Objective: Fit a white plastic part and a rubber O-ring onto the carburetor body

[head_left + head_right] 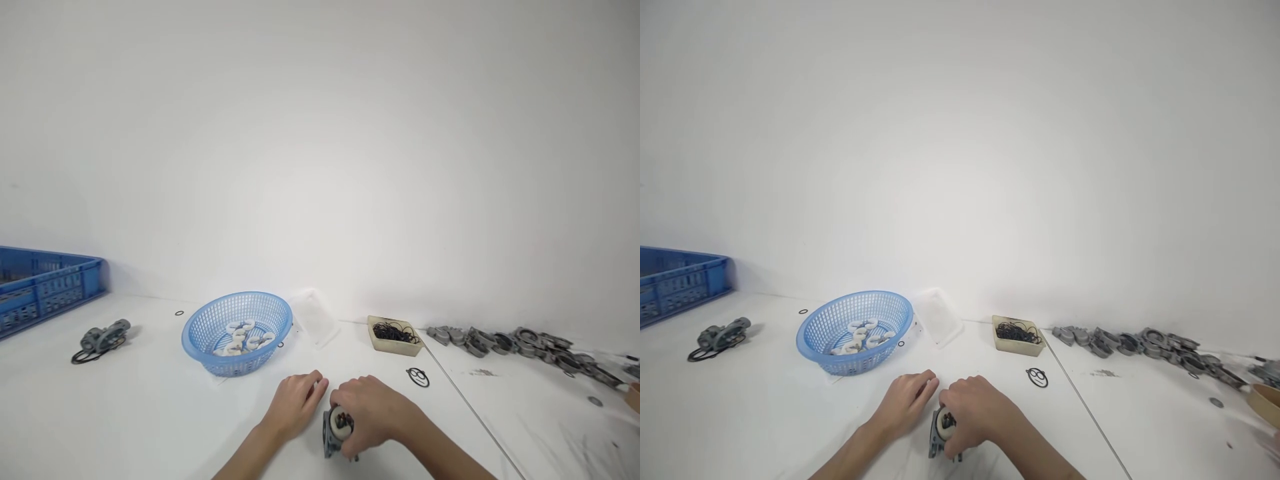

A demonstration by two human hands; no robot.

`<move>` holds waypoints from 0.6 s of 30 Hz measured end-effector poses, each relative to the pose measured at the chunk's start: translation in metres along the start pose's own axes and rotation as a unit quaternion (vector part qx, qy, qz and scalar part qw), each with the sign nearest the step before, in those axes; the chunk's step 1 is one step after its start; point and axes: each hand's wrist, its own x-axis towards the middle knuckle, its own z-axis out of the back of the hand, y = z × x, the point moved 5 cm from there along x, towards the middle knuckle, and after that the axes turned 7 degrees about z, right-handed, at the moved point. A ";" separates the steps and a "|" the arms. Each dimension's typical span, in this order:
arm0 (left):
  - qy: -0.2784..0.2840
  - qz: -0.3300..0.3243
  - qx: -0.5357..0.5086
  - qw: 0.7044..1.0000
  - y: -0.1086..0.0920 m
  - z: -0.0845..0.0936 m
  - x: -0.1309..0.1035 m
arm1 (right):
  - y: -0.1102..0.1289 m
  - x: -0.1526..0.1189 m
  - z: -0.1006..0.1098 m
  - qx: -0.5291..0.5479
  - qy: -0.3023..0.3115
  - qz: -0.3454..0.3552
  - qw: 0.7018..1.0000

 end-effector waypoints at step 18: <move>-0.007 0.017 0.013 1.000 0.005 0.010 0.002 | -0.018 -0.006 0.044 -0.006 0.025 -0.019 0.999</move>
